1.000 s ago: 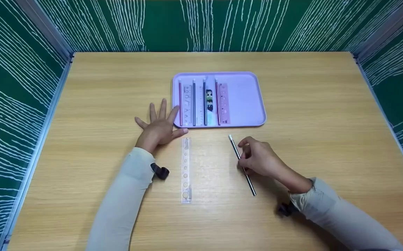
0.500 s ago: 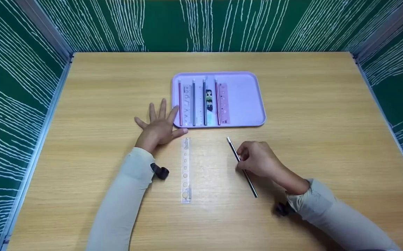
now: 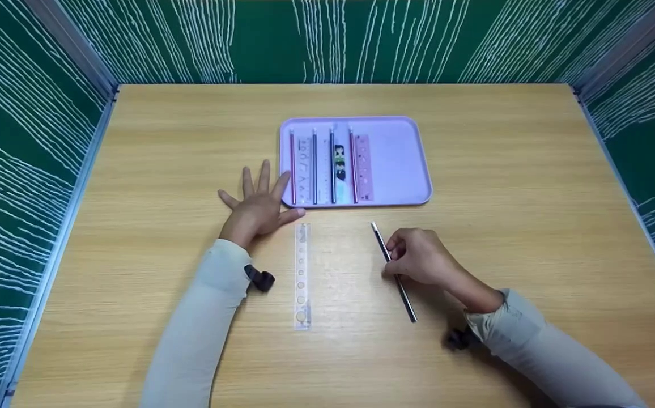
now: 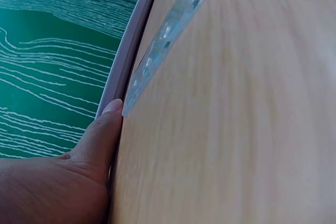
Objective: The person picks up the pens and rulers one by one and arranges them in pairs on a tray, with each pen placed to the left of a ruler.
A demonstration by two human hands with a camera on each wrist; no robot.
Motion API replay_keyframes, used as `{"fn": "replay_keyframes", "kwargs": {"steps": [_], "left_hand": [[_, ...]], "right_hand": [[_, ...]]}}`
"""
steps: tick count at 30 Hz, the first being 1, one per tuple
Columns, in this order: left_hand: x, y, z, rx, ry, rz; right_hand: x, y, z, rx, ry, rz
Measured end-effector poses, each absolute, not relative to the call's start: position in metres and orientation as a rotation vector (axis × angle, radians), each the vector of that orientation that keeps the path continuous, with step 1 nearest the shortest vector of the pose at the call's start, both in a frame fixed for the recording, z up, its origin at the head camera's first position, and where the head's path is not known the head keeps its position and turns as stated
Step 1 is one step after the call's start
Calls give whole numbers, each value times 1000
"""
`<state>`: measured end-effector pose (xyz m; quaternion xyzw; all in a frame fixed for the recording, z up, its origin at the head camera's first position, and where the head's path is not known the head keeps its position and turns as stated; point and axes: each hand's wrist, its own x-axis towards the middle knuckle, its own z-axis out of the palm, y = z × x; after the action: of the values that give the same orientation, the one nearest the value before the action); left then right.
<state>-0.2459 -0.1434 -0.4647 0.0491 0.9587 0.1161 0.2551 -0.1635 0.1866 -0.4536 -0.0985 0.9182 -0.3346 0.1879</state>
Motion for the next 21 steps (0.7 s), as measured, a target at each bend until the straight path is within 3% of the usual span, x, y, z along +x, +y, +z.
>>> {"fn": "replay_keyframes", "kwargs": {"steps": [13,21], "left_hand": [[-245,-145,-464,132,2597,310],[-246,-144,-464,137,2605,321]], "right_hand": [[-169,199,-453,-201,2333,-1160],[-176,209,-451,-17,1945,-1421]]}}
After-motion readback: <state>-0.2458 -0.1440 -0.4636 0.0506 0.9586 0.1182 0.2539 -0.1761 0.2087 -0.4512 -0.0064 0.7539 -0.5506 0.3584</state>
